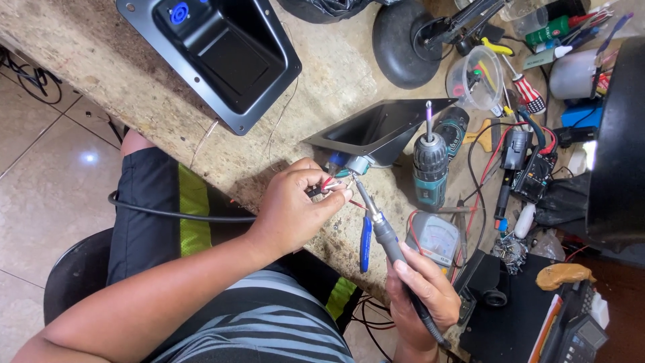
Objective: Soldering electrical wires to a component panel at a repair bench.
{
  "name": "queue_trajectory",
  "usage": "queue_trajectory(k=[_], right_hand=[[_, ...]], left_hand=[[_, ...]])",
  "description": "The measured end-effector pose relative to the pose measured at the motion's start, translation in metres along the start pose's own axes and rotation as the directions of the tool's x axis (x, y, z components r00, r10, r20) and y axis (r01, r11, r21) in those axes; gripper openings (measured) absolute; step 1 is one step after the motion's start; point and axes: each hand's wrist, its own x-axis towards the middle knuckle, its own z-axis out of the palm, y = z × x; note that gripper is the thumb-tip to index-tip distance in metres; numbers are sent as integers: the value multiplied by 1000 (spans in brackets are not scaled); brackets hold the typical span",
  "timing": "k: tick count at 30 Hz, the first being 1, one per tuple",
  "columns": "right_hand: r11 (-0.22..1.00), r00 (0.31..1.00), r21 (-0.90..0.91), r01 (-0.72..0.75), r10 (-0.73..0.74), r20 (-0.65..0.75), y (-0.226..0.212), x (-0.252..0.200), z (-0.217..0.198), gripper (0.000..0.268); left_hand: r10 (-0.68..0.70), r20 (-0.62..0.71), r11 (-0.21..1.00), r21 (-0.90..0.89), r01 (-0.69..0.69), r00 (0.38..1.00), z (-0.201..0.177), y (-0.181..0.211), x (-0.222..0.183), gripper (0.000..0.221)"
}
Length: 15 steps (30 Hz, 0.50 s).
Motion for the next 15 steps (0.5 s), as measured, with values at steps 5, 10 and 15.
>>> queue_trajectory(k=[5, 10, 15], right_hand=[[994, 997, -89, 64, -59, 54, -4, 4, -6, 13], [991, 999, -126, 45, -46, -3, 0, -8, -9, 9], [997, 993, -74, -2, -7, -114, 1, -18, -11, 16]], left_hand=[[10, 7, 999, -30, -10, 1000, 0, -2, 0, 18], [12, 8, 1000, -13, -12, 1000, 0, -2, 1, 16], [-6, 10, 1000, -26, 6, 1000, 0, 0, 1, 16]])
